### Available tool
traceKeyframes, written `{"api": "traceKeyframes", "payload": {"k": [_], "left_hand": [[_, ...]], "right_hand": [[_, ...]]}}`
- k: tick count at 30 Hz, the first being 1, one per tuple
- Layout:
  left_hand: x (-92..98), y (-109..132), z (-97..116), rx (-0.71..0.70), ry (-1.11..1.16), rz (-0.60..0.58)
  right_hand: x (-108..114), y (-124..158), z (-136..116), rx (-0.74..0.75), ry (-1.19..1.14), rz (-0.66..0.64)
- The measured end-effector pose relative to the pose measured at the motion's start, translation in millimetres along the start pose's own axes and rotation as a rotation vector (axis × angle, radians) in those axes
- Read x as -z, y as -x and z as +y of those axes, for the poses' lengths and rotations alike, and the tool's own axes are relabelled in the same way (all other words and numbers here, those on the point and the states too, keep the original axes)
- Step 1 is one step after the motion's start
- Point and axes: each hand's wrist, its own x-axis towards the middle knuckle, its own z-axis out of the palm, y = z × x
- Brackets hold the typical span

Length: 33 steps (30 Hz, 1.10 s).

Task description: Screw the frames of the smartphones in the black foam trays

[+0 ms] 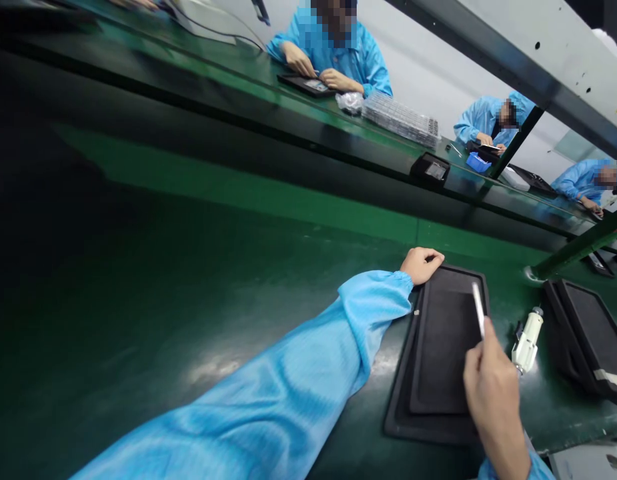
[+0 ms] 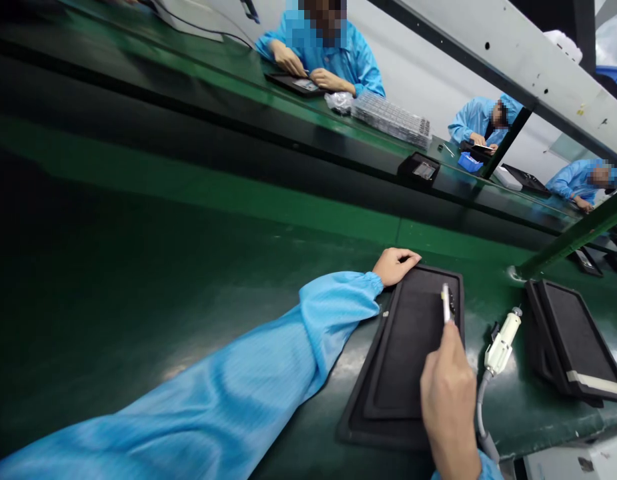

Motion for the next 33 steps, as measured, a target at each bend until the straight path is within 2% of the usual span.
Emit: {"api": "traceKeyframes", "payload": {"k": [2, 4, 6, 8, 10, 12, 17, 19, 22, 26, 29, 33], "left_hand": [[0.2, 0.4, 0.7, -0.004, 0.005, 0.000], [0.3, 0.8, 1.2, -0.008, 0.010, 0.002], [0.1, 1.3, 1.1, -0.010, 0.013, 0.005], [-0.5, 1.6, 0.0, -0.010, 0.015, 0.007], [-1.5, 1.6, -1.7, -0.009, 0.018, 0.007], [-2.6, 1.4, -3.7, -0.008, 0.024, 0.005], [-2.7, 1.2, -5.9, -0.017, 0.030, 0.012], [-1.1, 1.3, -5.5, -0.021, 0.026, 0.011], [1.7, 1.2, -5.0, -0.021, 0.021, -0.001], [3.5, 2.2, -5.3, -0.001, 0.042, -0.005], [3.8, 3.4, -5.7, 0.035, 0.091, 0.008], [4.8, 6.2, -5.2, 0.088, 0.182, 0.035]], "right_hand": [[6.4, -7.3, 16.8, -0.220, -0.182, 0.059], [7.5, -11.0, 26.0, -0.486, -0.457, 0.082], [4.2, -9.7, 26.7, -0.630, -0.692, 0.061], [0.1, -4.3, 23.1, -0.596, -0.682, 0.046], [-1.7, 3.3, 22.3, -0.500, -0.512, 0.070], [-1.9, 11.5, 28.2, -0.486, -0.374, 0.049], [-9.7, 28.0, 55.2, -0.551, -0.292, -0.243], [-15.8, 29.9, 60.7, -0.533, -0.315, -0.282], [-20.0, 27.1, 61.3, -0.547, -0.348, -0.243], [-11.6, 19.5, 54.6, -0.581, -0.414, -0.159], [-5.8, 15.6, 48.8, -0.661, -0.594, -0.084], [-7.9, 13.9, 43.4, -0.771, -0.794, 0.080]]}}
